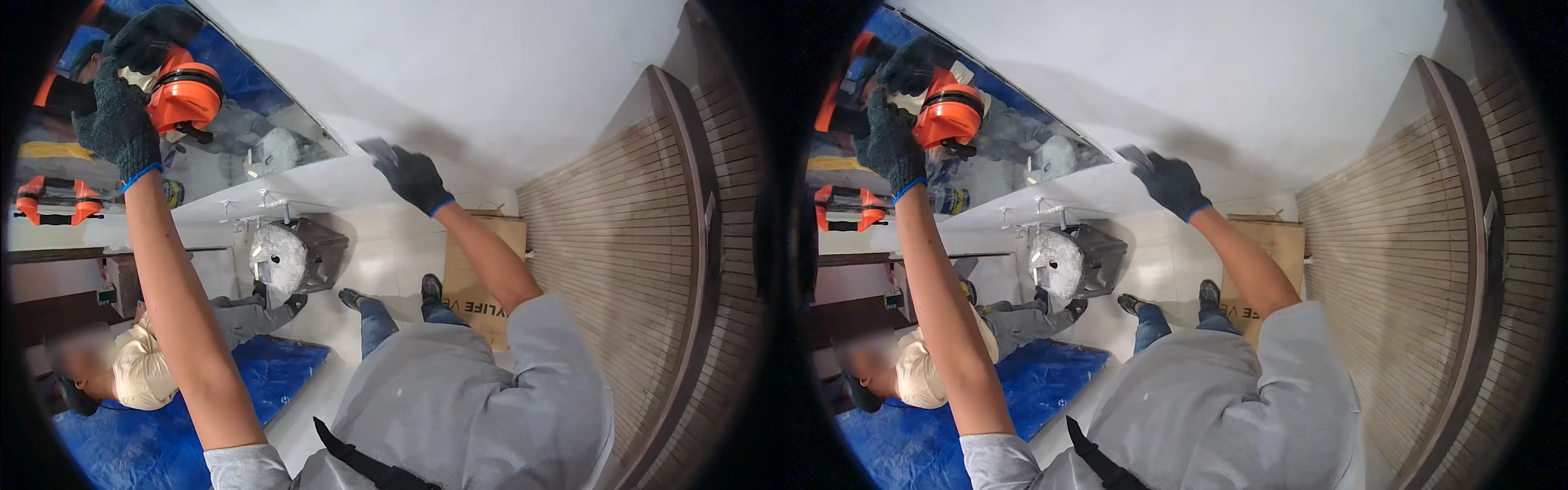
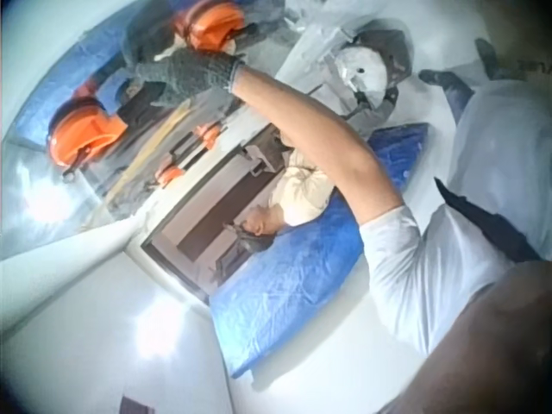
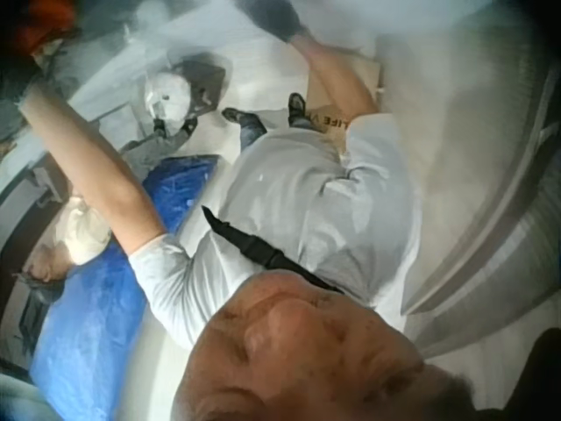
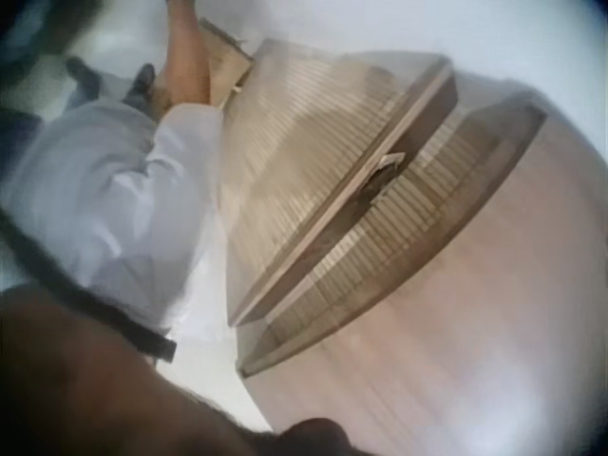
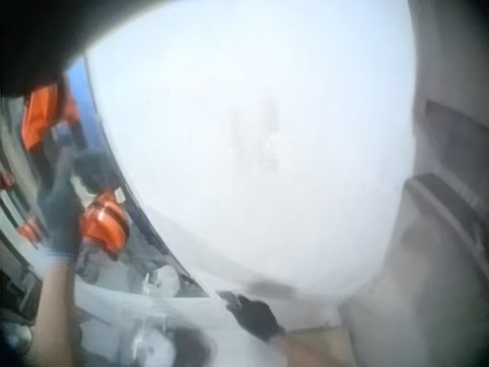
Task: The person applies putty to a wall around a mirror using a putty knife and a larger metal scraper. The person scrapes excess putty off the knife, applies it to the gap between the mirror and the wall, and smooths the surface.
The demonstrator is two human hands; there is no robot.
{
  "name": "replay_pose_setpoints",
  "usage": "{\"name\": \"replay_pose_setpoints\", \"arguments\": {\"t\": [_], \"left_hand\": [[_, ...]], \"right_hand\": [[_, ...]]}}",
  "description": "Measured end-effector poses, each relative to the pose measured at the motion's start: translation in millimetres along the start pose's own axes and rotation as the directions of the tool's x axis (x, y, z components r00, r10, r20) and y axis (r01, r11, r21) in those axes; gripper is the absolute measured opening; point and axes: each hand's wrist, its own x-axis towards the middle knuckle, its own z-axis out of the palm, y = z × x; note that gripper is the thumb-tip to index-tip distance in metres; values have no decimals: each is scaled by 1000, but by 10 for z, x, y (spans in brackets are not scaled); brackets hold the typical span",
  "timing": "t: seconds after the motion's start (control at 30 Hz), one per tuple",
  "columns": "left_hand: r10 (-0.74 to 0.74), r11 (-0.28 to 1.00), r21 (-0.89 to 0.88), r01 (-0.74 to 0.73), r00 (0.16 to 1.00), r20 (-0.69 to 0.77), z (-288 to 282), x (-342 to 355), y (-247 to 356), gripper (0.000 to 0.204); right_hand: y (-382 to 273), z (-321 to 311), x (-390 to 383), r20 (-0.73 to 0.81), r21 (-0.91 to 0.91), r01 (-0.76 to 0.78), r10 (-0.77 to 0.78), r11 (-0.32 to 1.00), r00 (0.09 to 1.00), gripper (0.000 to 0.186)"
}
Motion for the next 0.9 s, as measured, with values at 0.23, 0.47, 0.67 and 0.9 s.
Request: {"name": "replay_pose_setpoints", "arguments": {"t": [0.23,0.47,0.67,0.9], "left_hand": [[129,964,218,-150,986,105,-135,111,-185,22],[205,896,351,-272,955,215,-224,117,-148,31],[176,973,123,-194,974,144,-148,146,-273,36],[208,921,296,-252,963,174,-262,85,-188,33]], "right_hand": [[-344,-632,1393,-257,-79,281,-292,956,921,35],[-408,14,856,105,439,-352,342,827,934,23],[726,1518,-1887,304,35,-465,434,885,848,39],[-262,640,-293,144,248,-284,255,926,956,32]]}}
